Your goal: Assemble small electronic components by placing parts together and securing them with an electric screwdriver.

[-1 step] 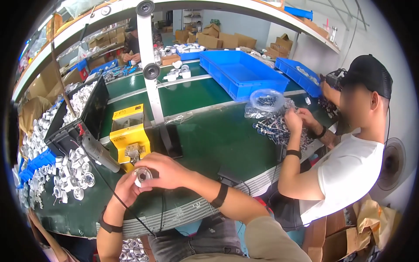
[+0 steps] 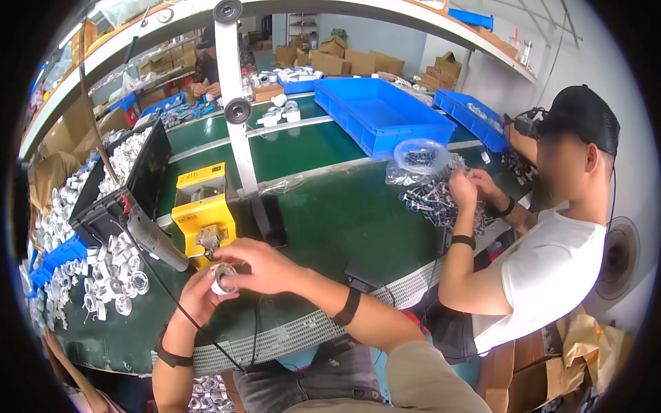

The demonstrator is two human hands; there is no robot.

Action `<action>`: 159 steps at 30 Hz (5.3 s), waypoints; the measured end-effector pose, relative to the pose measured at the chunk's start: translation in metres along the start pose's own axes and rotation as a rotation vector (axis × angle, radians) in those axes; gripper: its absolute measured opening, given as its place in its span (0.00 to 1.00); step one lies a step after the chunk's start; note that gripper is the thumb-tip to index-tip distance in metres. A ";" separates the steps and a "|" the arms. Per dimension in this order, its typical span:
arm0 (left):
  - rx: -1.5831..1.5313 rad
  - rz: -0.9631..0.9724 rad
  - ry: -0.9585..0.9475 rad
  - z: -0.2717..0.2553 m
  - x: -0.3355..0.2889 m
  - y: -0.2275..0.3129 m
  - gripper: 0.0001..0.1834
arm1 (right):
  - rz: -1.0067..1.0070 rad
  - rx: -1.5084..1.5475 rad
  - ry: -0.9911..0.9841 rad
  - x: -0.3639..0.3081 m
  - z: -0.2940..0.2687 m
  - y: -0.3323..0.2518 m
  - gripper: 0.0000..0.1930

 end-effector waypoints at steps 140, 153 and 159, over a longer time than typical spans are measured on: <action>0.045 -0.257 0.271 -0.044 0.011 -0.042 0.15 | 0.040 0.378 0.601 0.081 0.007 0.022 0.15; 0.065 -0.262 0.260 -0.045 0.009 -0.040 0.15 | 0.145 0.525 0.604 0.033 0.025 0.014 0.18; 0.053 -0.269 0.275 -0.045 0.008 -0.039 0.13 | 0.158 0.519 0.595 0.030 0.030 0.019 0.18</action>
Point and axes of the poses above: each hand's wrist, its own x-axis towards the middle knuckle, its own z-axis out of the palm, y = z × x, the point moved 10 cm from there along x, towards the middle knuckle, and after that the axes turned 5 degrees about x, right-handed, at the moved point
